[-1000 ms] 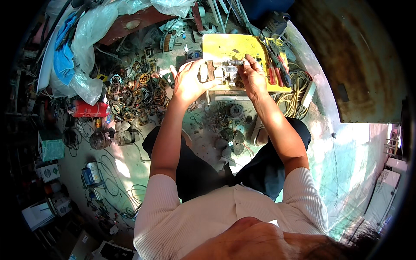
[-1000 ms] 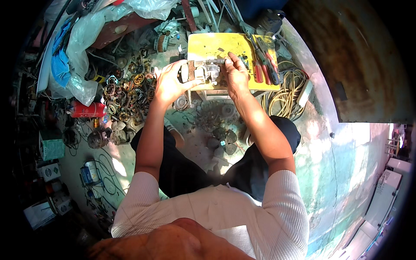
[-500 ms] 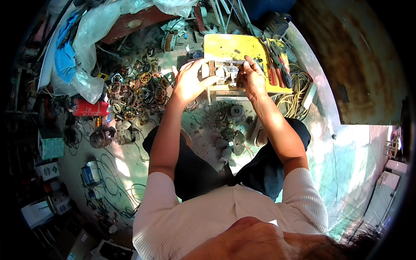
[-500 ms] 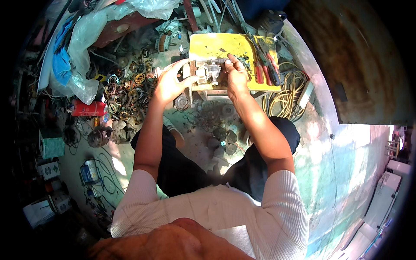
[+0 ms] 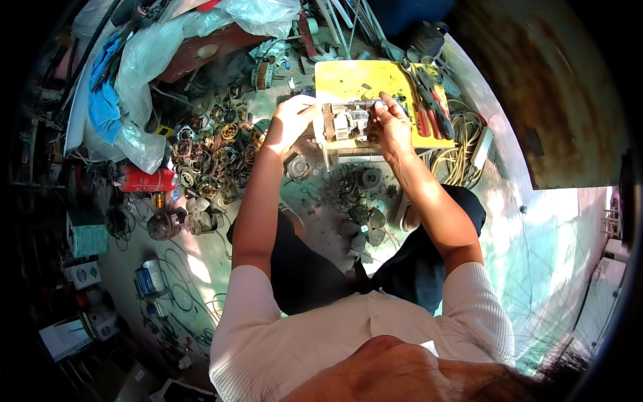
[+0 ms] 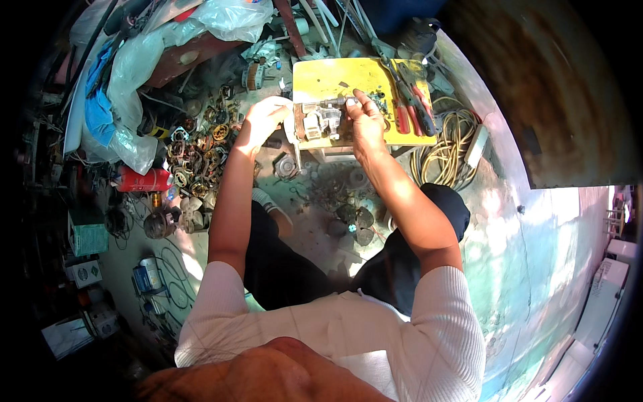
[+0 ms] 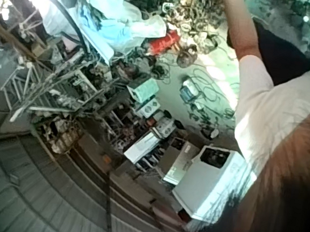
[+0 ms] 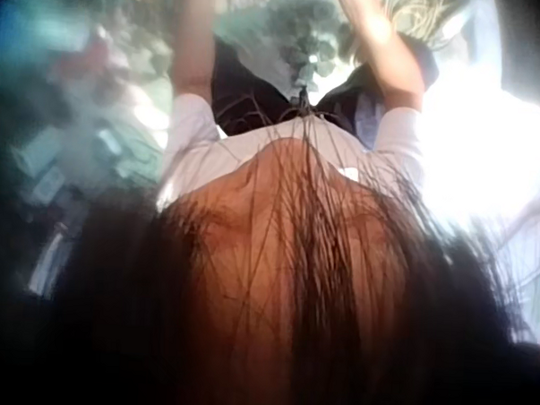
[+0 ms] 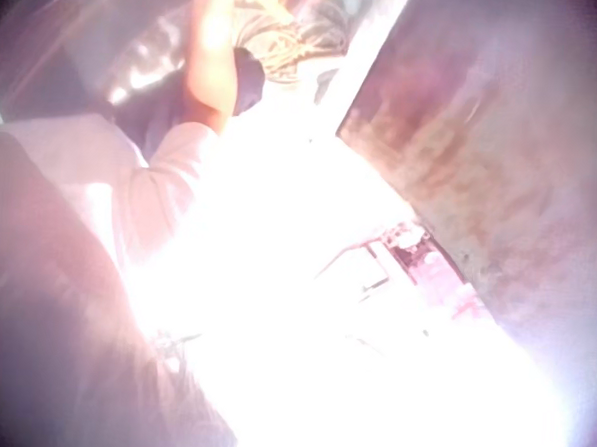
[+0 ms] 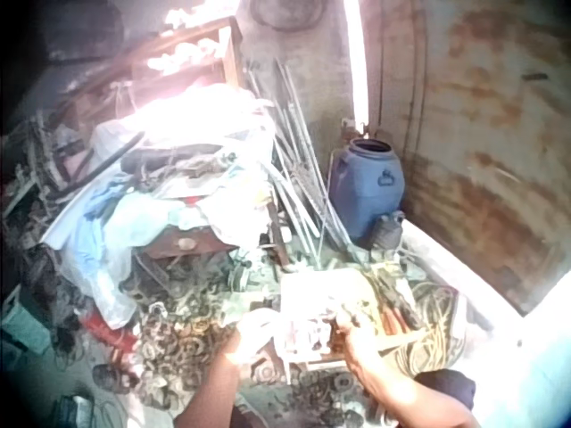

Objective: The person disassembles a mechanical component using a screwdriver and by hand, removing various small metal parts and fasteners and placing them on a yellow board.

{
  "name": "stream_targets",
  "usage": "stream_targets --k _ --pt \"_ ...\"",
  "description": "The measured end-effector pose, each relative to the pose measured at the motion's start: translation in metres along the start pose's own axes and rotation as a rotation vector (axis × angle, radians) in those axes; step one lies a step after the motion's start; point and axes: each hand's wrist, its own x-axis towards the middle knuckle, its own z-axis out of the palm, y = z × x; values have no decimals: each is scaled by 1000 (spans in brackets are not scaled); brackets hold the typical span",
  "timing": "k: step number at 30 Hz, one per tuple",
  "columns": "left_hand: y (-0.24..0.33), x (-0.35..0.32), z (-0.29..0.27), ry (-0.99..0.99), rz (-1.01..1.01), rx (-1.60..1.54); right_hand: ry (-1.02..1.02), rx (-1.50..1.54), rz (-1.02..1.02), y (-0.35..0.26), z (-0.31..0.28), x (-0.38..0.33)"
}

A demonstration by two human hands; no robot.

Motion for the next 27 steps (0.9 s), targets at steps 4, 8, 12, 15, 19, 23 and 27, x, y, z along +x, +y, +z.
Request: stream_targets --k 4,8,12,15,19,23,27 --pt "-13 5 0 20 -2 18 -27 13 1 0 5 -3" --pt "-19 8 1 44 51 131 8 -8 44 -4 11 -8" --pt "-12 7 10 121 108 175 12 -6 31 1 8 -8" --pt "-17 13 7 109 99 158 25 -3 38 0 13 -11" --pt "-8 7 -4 13 23 222 43 -55 40 -5 17 -15" --pt "-9 3 -6 -36 24 123 1 -54 31 -5 13 -14" --pt "-16 7 -2 -27 39 129 1 -54 8 -1 12 -12"
